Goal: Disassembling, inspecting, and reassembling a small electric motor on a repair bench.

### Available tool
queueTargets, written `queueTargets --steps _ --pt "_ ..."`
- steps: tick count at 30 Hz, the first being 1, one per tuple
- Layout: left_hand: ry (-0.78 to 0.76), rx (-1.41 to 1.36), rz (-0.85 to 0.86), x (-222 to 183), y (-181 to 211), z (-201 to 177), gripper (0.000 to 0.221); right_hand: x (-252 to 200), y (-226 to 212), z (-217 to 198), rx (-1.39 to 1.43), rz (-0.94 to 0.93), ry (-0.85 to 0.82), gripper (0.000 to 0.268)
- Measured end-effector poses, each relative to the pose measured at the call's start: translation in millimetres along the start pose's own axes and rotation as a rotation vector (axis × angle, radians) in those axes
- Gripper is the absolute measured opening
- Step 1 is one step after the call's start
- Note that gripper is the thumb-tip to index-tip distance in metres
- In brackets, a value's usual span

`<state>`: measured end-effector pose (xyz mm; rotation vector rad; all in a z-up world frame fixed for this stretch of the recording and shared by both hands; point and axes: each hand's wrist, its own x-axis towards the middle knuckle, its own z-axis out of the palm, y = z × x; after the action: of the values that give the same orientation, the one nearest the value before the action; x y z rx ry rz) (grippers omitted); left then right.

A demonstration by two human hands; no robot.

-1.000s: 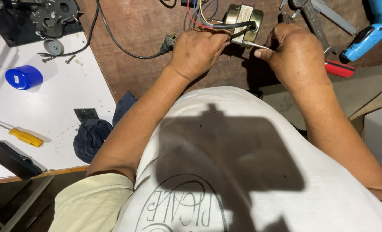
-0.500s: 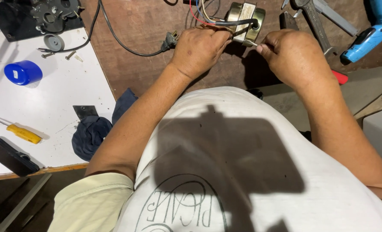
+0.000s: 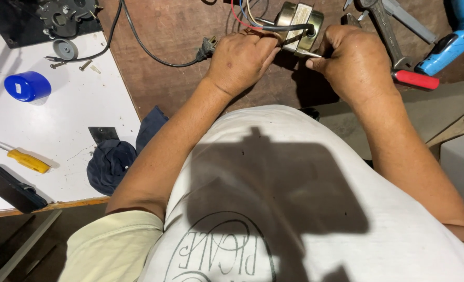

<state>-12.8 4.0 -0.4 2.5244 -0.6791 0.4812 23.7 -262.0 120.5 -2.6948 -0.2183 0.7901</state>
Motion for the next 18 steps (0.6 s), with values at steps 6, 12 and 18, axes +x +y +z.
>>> queueTargets --steps 6,12,18 --pt "-0.179 -0.257 -0.345 -11 2 2 0.019 -5 2 -2 0.021 0.005 -0.023 0.031" --pt "-0.169 -0.764 -0.606 -7 29 -21 0.012 -22 27 11 0.184 -0.136 0.060 0.016" --pt "-0.137 -0.912 -0.712 -4 34 -24 0.012 -32 25 58 0.065 -0.385 0.435 0.016"
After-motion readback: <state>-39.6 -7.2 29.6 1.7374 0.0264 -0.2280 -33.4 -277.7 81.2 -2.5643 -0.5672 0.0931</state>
